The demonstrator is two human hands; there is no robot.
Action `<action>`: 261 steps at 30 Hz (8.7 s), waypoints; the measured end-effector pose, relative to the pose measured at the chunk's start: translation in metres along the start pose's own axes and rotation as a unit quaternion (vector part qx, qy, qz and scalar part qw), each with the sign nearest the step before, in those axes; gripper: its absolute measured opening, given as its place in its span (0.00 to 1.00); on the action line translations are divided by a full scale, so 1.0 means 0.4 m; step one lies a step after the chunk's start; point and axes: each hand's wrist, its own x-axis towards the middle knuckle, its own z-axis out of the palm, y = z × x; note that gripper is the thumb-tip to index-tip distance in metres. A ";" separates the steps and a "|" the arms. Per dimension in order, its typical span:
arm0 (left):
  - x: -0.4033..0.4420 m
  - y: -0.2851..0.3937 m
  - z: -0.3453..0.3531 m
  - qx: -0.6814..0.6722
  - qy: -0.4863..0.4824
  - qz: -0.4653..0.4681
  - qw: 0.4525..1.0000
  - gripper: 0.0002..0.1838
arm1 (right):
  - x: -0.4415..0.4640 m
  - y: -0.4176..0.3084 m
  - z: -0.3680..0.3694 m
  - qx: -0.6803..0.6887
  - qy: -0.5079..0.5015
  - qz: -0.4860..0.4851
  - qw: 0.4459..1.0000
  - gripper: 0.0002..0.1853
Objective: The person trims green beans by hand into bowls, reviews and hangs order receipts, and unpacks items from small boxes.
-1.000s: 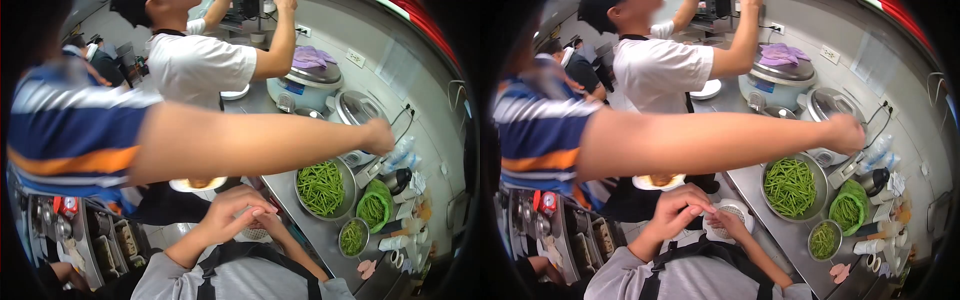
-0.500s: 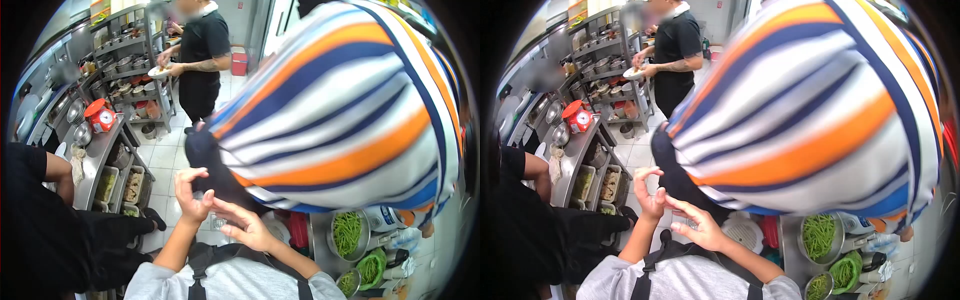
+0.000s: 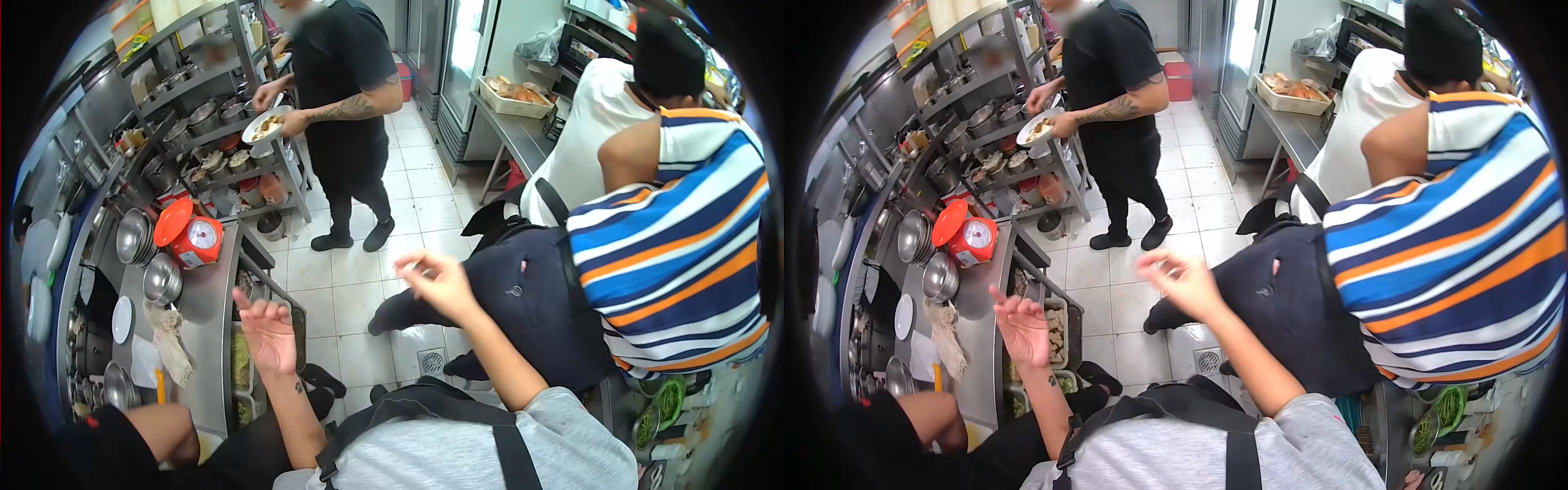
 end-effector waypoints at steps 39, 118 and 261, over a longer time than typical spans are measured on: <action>1.583 -0.778 -1.310 0.808 -0.143 -0.443 0.362 0.23 | 1.242 0.749 -1.238 0.000 0.530 0.251 0.810 0.15; 1.783 -2.751 0.186 0.275 -0.762 -0.361 0.462 0.70 | 1.430 0.477 -1.913 -0.023 0.648 0.151 0.746 0.32; 1.804 -2.779 0.185 0.178 -0.800 -0.245 0.518 0.23 | 1.369 0.693 -1.750 -0.345 0.786 0.204 0.471 0.15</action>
